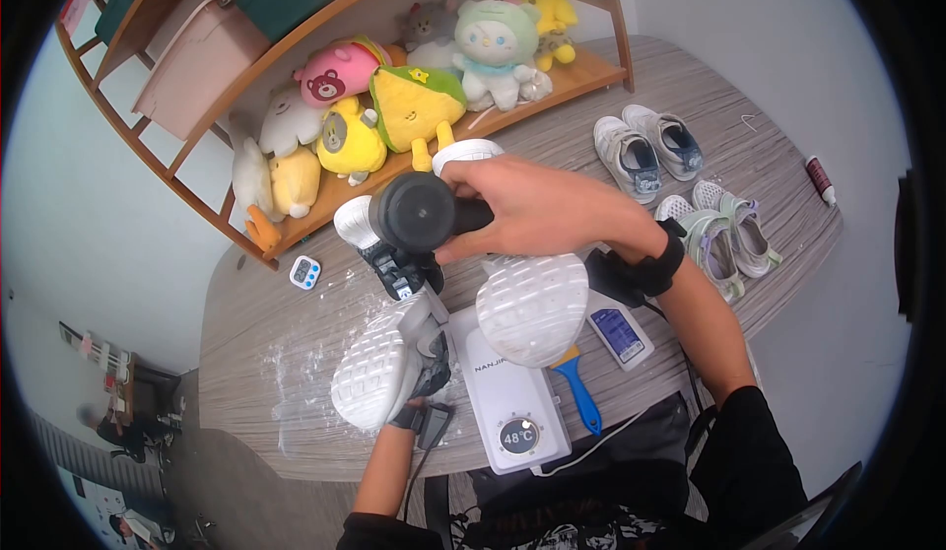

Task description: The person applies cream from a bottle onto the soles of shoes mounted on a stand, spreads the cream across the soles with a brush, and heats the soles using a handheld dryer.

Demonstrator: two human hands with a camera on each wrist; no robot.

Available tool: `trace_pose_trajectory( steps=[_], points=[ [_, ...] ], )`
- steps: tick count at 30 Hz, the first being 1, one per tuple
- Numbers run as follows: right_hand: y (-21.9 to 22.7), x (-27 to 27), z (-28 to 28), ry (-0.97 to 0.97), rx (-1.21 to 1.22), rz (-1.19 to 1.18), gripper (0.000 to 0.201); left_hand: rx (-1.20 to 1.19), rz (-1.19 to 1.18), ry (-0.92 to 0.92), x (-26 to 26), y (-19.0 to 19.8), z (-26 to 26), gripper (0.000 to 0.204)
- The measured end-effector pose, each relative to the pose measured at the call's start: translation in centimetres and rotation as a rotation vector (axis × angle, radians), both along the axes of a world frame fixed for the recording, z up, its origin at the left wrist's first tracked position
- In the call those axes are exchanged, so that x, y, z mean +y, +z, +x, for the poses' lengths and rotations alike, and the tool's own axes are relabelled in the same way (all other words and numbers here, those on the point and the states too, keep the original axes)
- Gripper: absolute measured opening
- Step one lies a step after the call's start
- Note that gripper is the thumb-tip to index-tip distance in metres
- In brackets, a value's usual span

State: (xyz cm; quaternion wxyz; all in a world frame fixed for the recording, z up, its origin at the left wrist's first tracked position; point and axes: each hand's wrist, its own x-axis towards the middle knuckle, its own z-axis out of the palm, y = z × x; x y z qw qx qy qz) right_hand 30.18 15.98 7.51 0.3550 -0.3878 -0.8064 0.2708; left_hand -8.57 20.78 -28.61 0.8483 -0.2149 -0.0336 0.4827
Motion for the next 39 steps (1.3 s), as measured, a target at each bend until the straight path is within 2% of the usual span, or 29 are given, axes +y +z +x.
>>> trace_pose_trajectory(
  steps=[12,18,20,23,30,32,39],
  points=[
    [0.8,-0.5,-0.1,-0.018,-0.055,-0.042,0.062,0.165,0.084,-0.006,-0.8,0.0,-0.2,0.048],
    [0.3,-0.2,0.1,-0.002,-0.023,0.013,0.061,0.249,0.123,-0.011,-0.7,0.3,0.0,0.048],
    [0.7,-0.5,0.2,-0.016,-0.101,0.020,0.051,0.277,0.136,-0.012,-0.8,0.4,-0.1,0.049],
    [1.3,-0.9,0.3,-0.044,-0.142,-0.061,0.059,0.318,0.156,-0.013,-0.8,0.3,0.1,0.049],
    [0.7,-0.5,0.3,-0.045,-0.107,-0.030,0.056,0.415,0.204,-0.016,-1.2,0.3,0.0,0.050],
    [1.1,-0.7,0.3,-0.038,-0.167,-0.071,0.050,0.443,0.218,-0.017,-1.2,0.3,0.1,0.050],
    [0.2,-0.3,0.3,-0.038,-0.117,-0.031,0.057,0.542,0.265,-0.023,-1.3,0.7,0.5,0.051]
  ],
)
